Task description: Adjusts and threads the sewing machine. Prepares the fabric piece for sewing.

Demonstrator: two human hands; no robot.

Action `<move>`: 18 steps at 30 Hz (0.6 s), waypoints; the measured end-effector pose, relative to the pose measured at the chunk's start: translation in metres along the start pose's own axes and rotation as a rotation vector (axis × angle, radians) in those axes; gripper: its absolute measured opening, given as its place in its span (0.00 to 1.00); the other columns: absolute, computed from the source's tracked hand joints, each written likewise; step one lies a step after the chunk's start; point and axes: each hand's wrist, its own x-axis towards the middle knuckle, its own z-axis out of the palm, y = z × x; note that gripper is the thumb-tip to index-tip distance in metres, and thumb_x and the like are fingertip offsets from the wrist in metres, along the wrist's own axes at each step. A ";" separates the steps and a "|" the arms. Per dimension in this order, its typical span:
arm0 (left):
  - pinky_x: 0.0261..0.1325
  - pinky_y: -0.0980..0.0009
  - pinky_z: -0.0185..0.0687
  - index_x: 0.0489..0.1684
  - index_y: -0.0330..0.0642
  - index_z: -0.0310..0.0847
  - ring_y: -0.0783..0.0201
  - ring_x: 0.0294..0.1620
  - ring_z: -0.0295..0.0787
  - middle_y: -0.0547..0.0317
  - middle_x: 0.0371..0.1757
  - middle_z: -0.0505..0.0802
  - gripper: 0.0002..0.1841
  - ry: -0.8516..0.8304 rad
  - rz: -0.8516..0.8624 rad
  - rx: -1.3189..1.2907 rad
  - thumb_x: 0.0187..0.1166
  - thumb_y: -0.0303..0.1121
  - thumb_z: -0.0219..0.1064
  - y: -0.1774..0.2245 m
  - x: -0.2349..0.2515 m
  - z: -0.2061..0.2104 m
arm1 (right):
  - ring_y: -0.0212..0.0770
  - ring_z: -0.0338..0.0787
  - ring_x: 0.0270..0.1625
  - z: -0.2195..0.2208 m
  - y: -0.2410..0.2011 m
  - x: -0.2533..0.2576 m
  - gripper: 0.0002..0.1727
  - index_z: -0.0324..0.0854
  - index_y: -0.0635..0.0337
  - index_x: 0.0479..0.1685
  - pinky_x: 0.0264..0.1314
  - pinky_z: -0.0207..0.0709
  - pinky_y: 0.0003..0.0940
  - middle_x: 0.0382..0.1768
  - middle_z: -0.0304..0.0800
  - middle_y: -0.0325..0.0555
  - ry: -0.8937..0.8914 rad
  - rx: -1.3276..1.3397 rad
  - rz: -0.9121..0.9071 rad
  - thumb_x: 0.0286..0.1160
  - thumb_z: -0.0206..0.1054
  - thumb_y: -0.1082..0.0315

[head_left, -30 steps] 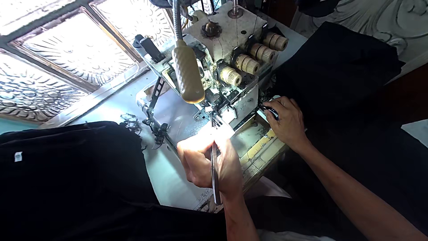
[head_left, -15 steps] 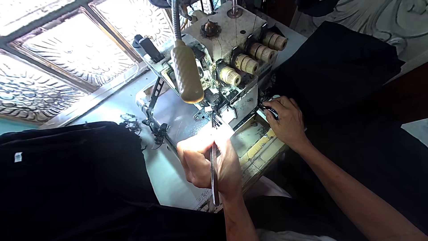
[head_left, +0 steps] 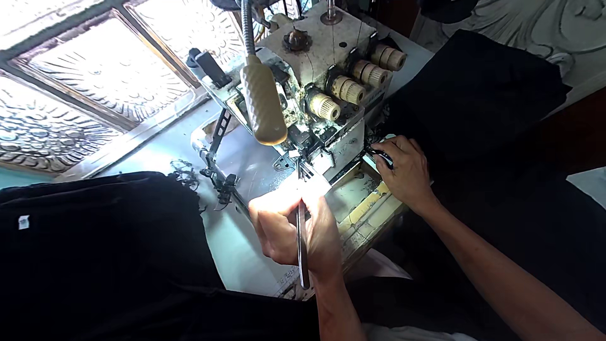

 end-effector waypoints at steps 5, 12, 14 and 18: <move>0.45 0.80 0.82 0.26 0.34 0.77 0.73 0.41 0.87 0.60 0.33 0.86 0.05 0.019 -0.001 -0.002 0.65 0.24 0.69 0.000 0.000 0.000 | 0.60 0.85 0.56 0.000 0.000 0.000 0.14 0.89 0.61 0.60 0.57 0.79 0.54 0.55 0.88 0.59 0.002 -0.001 -0.002 0.82 0.65 0.67; 0.45 0.81 0.81 0.26 0.35 0.77 0.74 0.42 0.86 0.60 0.33 0.85 0.05 0.014 0.006 -0.007 0.66 0.23 0.69 0.001 0.000 0.000 | 0.60 0.85 0.56 -0.002 -0.001 -0.001 0.15 0.89 0.61 0.61 0.56 0.78 0.54 0.56 0.87 0.58 -0.009 0.000 -0.006 0.82 0.66 0.67; 0.46 0.81 0.83 0.27 0.34 0.77 0.74 0.42 0.86 0.60 0.34 0.85 0.05 0.012 0.011 -0.003 0.67 0.22 0.69 0.001 -0.001 0.001 | 0.60 0.85 0.56 -0.002 -0.002 -0.001 0.15 0.89 0.61 0.61 0.56 0.78 0.54 0.56 0.87 0.58 -0.009 0.001 -0.004 0.82 0.66 0.68; 0.43 0.83 0.83 0.26 0.34 0.76 0.75 0.40 0.86 0.60 0.32 0.83 0.06 0.002 -0.010 0.028 0.67 0.23 0.70 0.003 -0.001 0.001 | 0.60 0.85 0.56 -0.001 -0.001 -0.001 0.15 0.89 0.61 0.61 0.56 0.79 0.53 0.56 0.87 0.58 -0.004 -0.002 -0.003 0.82 0.66 0.67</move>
